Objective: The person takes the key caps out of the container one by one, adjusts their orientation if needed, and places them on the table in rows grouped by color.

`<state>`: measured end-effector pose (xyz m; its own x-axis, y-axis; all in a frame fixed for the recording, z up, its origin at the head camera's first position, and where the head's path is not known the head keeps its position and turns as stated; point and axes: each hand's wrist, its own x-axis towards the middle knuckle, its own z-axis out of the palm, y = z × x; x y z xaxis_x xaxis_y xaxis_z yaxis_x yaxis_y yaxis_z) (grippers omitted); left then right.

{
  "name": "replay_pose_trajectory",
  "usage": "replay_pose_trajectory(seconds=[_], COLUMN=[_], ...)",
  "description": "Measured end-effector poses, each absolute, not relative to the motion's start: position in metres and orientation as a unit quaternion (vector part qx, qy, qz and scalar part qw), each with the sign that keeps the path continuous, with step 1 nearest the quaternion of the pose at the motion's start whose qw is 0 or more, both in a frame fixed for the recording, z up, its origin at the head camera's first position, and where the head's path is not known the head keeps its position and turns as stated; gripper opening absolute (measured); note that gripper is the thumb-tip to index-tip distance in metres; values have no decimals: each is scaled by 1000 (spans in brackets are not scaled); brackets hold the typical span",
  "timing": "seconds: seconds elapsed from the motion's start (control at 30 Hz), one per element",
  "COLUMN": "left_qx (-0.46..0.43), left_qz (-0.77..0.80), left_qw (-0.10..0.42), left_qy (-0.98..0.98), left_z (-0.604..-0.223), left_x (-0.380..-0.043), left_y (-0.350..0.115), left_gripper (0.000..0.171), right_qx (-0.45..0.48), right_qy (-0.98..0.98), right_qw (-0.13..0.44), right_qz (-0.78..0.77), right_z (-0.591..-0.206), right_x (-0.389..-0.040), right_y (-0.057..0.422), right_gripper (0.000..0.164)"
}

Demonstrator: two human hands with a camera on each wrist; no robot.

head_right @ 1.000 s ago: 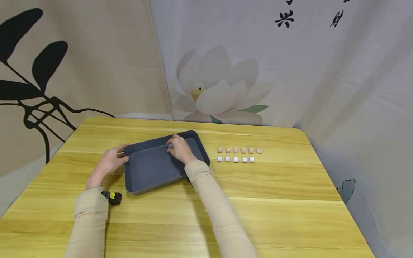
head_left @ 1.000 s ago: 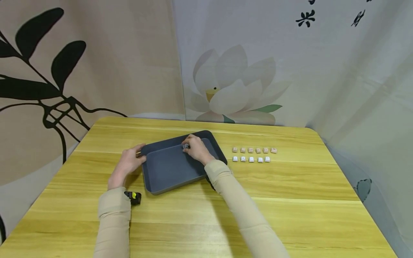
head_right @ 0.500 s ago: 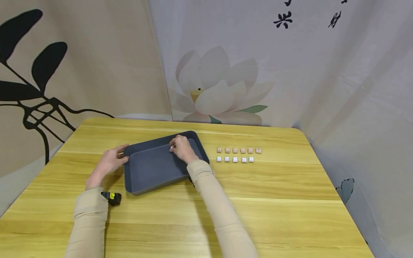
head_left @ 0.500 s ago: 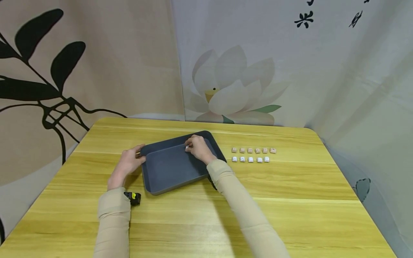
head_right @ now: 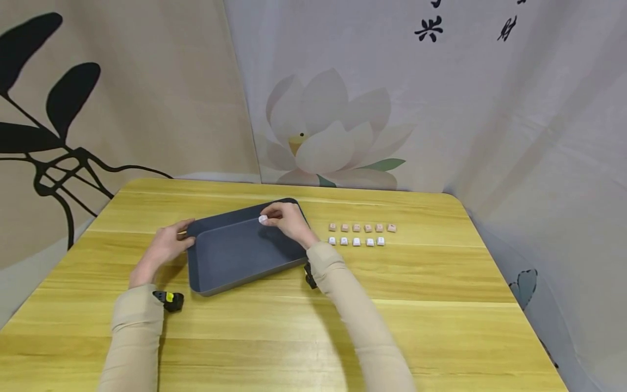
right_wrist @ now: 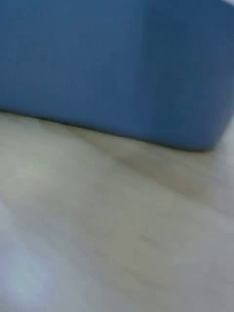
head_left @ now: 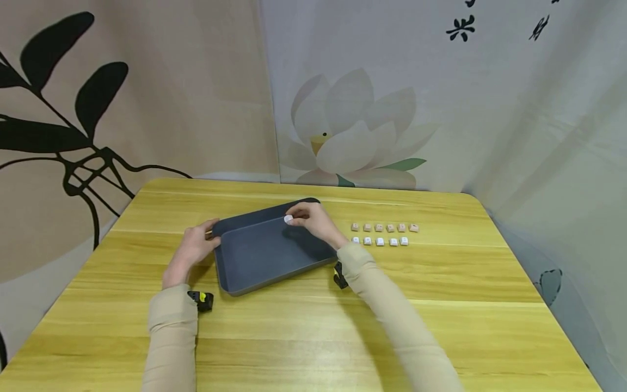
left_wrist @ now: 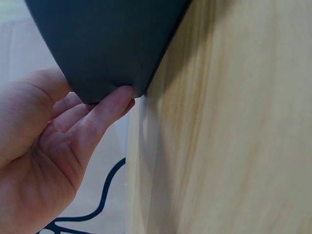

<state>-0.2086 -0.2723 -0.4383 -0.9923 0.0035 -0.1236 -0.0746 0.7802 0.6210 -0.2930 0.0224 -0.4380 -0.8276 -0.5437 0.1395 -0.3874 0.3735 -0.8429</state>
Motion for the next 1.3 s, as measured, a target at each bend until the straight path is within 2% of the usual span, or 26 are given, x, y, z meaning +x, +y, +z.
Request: replay_pose_trajectory(seconds=[0.23,0.5,0.77,1.03,1.3], left_qx=[-21,-20,-18,-18,-11], left_qz=[328,334,333,337,340], left_qw=[57,53,52,51,46], left_qy=[943,941,941,940,939], left_z=[-438,-438,-437,-437,-437], left_x=[-208,-208,-207,-206,-206], left_y=[-273,-273,-273,-273,-273], left_gripper=[58,58,57,57,57], right_qx=[-272,-249,-212,-166,-122], right_qy=[792,788,806,836,882], right_qw=[92,75,52,36,7], right_qz=[-539,-558,-550,-522,-455], right_z=[-422,-396,-414,-408,-439], right_x=[-284,-266,-273,-257,-263], right_y=[48,93,153,212,272], right_gripper=[30,31,35,36,37])
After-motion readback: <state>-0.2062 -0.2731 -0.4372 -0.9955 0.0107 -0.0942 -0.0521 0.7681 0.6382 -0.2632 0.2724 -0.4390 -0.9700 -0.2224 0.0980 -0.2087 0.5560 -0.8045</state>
